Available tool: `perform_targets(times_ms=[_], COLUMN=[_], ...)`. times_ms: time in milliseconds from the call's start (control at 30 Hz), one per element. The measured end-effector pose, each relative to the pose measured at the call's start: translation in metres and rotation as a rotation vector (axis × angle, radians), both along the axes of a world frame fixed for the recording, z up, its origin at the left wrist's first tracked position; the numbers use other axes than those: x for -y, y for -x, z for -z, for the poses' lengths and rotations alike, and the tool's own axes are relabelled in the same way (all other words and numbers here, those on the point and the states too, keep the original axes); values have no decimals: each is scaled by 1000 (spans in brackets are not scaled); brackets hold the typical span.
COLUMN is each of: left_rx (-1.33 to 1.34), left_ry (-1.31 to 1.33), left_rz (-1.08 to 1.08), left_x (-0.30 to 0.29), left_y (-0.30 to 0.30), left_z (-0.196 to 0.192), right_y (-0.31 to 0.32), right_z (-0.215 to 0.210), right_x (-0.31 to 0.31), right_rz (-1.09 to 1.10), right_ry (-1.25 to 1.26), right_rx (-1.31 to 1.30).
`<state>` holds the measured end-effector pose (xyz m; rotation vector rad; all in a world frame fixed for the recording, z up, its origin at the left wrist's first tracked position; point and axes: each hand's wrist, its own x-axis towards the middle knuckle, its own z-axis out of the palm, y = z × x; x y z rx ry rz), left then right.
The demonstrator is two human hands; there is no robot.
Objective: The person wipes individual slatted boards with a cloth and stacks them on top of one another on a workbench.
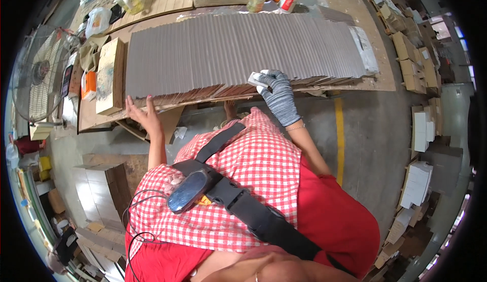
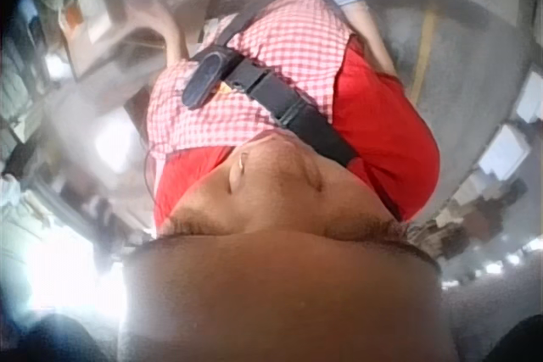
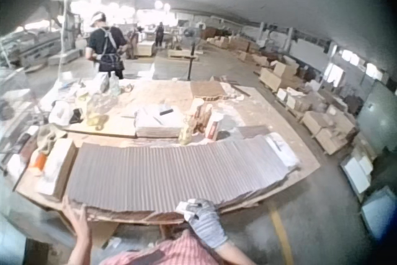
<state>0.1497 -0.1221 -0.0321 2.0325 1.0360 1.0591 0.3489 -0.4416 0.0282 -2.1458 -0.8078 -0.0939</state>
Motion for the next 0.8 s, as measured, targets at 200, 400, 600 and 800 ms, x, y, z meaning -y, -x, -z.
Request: perform_targets(times_ms=[200, 400, 600, 800], left_rx=[-1, 47, -292, -612], left_ry=[-104, -73, -288, -363], left_rz=[-65, -42, -26, 8], left_x=[-19, -26, -34, -21], left_y=[5, -10, -48, -78], left_z=[-1, -16, -28, -26], right_y=[-21, -43, -71, -104], right_z=[7, 11, 20, 36], right_x=[0, -4, -10, -8], right_rz=[-44, -54, -113, -138], right_ry=[41, -34, -82, -312], right_rx=[-52, -227, -330, -699])
